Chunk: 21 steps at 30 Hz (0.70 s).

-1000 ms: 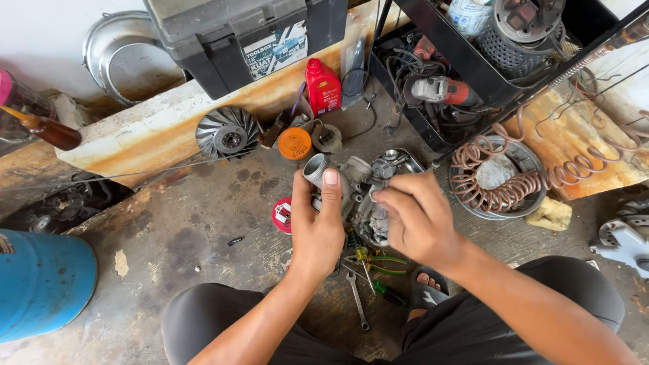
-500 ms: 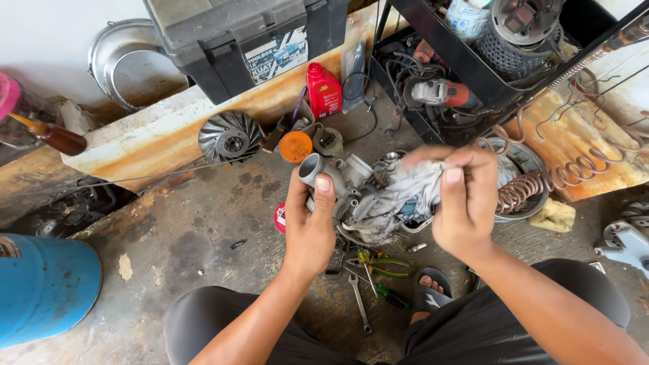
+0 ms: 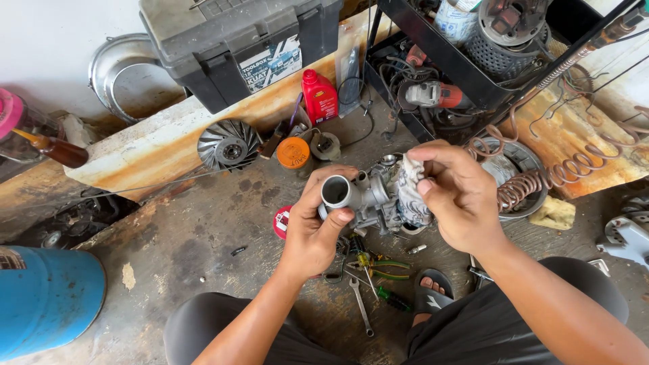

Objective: Disassembling and cleaning a motorcycle carburetor using a screwdriver and a cloth

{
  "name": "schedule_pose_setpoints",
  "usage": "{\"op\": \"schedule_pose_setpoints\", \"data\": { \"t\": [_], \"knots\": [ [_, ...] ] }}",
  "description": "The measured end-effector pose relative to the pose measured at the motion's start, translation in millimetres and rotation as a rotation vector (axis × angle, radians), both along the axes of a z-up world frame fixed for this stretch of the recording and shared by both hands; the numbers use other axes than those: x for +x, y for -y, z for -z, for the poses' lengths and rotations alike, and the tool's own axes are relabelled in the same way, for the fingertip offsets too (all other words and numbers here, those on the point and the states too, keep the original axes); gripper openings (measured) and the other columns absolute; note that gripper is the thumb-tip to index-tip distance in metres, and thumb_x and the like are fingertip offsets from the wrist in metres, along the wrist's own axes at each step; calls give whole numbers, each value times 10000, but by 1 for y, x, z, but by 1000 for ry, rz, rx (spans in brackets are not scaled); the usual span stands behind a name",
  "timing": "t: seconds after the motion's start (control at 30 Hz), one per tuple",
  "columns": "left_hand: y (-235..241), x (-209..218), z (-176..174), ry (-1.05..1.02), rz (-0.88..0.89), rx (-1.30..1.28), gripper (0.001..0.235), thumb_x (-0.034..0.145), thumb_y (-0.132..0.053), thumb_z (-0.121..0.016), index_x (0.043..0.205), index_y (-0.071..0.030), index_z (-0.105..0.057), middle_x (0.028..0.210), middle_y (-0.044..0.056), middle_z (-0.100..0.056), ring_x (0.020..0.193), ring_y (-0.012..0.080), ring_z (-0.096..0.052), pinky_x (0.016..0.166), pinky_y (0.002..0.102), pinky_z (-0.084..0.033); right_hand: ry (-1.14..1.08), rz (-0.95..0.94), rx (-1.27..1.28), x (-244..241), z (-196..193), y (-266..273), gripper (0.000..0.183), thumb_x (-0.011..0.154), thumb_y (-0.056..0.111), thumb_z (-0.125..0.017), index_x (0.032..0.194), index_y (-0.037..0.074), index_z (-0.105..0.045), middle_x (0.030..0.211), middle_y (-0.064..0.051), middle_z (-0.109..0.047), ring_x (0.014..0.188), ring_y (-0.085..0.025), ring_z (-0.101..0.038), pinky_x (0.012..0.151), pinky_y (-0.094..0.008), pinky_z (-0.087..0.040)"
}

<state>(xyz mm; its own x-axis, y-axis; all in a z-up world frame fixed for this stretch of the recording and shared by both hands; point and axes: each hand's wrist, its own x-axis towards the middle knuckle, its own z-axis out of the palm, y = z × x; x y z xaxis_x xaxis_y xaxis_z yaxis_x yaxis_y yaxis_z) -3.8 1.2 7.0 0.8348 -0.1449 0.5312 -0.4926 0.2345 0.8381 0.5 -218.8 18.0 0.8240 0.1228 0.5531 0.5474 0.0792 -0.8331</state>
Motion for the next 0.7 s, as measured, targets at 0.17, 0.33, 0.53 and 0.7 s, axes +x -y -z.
{"op": "schedule_pose_setpoints", "data": {
  "t": [0.17, 0.33, 0.53, 0.7],
  "knots": [
    [0, -1, 1, 57, 17, 135, 440, 915, -295, -737, 1274, -52, -665, 1244, 152, -588, 1274, 341, -575, 1146, 525, -404, -121, -37, 62, -2, 4, 1, 431, 836, -102, -591, 1265, -113, -544, 1043, -260, -674, 838, -236, -666, 697, -324, -548],
    [0, -2, 0, 61, 2, 190, 388, 911, -221, -763, 1257, -75, -662, 1253, 150, -574, 1322, 405, -563, 1141, 563, -410, -200, -18, 107, -5, 4, 0, 317, 859, -94, -619, 1170, -88, -559, 1039, -249, -677, 854, -216, -655, 706, -296, -544],
    [-2, 0, -1, 56, -9, 198, 370, 918, -215, -756, 1255, -94, -660, 1264, 143, -560, 1335, 416, -546, 1145, 579, -402, -181, 24, 13, -11, -9, -4, 208, 897, -80, -612, 1100, -108, -651, 1021, -231, -687, 858, -199, -650, 721, -306, -568],
    [-3, -3, -3, 38, 13, 185, 365, 933, -218, -737, 1263, -81, -663, 1225, 143, -585, 1303, 399, -583, 1125, 560, -431, 5, 76, -90, -15, -19, -8, 92, 975, -45, -569, 1056, -38, -613, 1075, -188, -614, 917, -190, -588, 781, -313, -510]
  ]
}}
